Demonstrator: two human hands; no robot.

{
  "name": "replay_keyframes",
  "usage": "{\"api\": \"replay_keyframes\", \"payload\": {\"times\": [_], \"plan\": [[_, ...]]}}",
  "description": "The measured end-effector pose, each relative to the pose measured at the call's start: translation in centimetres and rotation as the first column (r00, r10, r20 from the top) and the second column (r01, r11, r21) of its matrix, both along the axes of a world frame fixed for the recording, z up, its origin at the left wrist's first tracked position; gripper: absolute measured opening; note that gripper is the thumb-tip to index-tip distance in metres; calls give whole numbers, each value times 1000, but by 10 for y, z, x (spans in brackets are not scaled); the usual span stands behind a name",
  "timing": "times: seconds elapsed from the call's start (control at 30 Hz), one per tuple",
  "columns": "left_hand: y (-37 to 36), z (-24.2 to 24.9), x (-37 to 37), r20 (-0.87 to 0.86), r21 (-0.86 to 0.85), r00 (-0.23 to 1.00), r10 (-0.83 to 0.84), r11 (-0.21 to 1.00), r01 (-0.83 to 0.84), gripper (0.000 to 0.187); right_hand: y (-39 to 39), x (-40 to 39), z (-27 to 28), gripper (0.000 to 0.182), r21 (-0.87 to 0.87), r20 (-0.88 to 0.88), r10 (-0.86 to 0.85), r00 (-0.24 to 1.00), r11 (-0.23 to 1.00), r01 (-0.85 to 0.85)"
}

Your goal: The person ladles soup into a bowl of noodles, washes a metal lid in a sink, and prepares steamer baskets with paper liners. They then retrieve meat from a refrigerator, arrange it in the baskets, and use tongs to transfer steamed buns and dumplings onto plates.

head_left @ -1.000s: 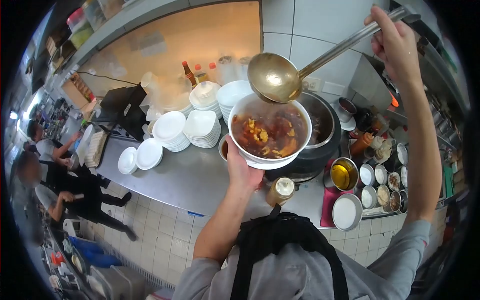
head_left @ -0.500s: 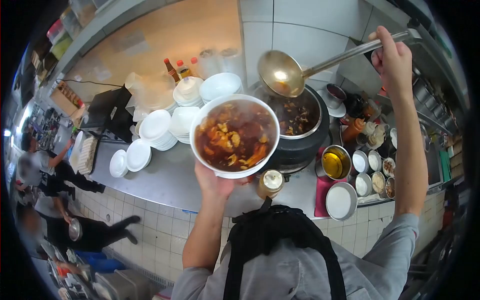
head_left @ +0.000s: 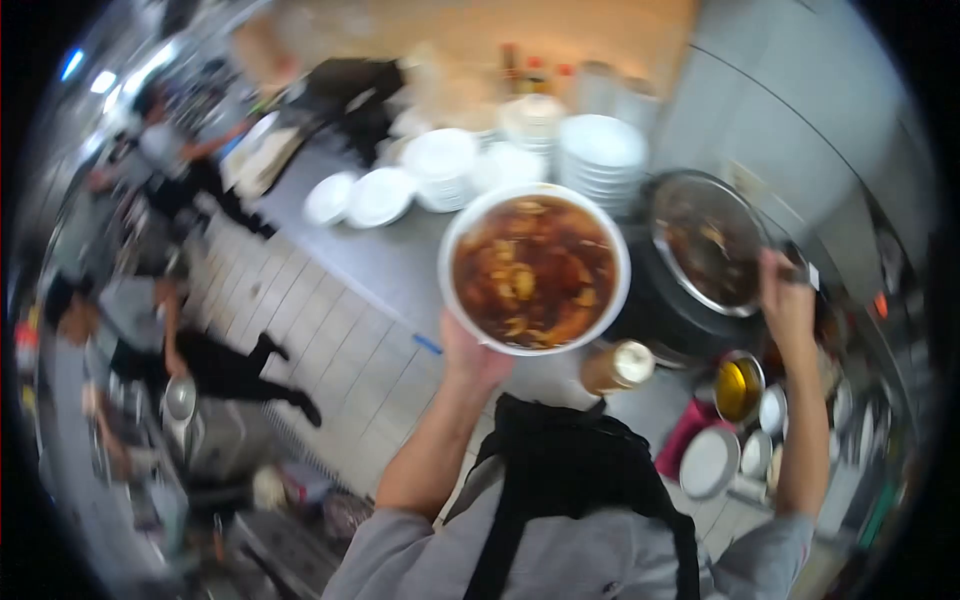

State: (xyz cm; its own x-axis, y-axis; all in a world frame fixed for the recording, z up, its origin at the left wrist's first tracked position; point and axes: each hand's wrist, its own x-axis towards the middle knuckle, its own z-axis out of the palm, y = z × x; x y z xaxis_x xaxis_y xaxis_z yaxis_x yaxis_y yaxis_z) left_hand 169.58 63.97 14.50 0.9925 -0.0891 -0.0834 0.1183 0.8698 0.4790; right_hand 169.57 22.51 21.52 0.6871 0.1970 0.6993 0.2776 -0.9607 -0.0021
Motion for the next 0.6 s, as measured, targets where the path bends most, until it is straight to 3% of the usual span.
{"api": "replay_keyframes", "payload": {"times": [0.07,0.1,0.17,0.2,0.23,0.27,0.43,0.6], "plan": [[16,9,-7,-50,-7,995,90,996,-91,52,-5,8,0,37,182,-8,132,991,975,-129],[22,13,-10,-87,-27,992,96,995,-99,52,-24,6,-8,38,326,-159,59,985,945,-4],[47,5,-14,-72,-16,989,131,991,-132,52,-15,-6,8,42,587,-500,-34,866,721,367],[60,2,-16,-54,4,986,157,988,-157,52,-29,-8,6,40,649,-556,4,831,626,432],[73,5,-19,-33,8,984,174,985,-174,53,-38,-12,6,37,684,-521,-9,854,593,424],[43,-16,-17,-72,39,979,193,981,-191,53,-82,-10,-32,35,722,-517,-3,856,537,437],[59,-61,-18,-101,48,949,299,954,-295,54,-91,-48,-39,29,742,-548,77,833,504,442],[129,-93,-27,-135,33,913,384,923,-383,54,-103,-90,-38,30,825,-438,36,898,413,386]]}}
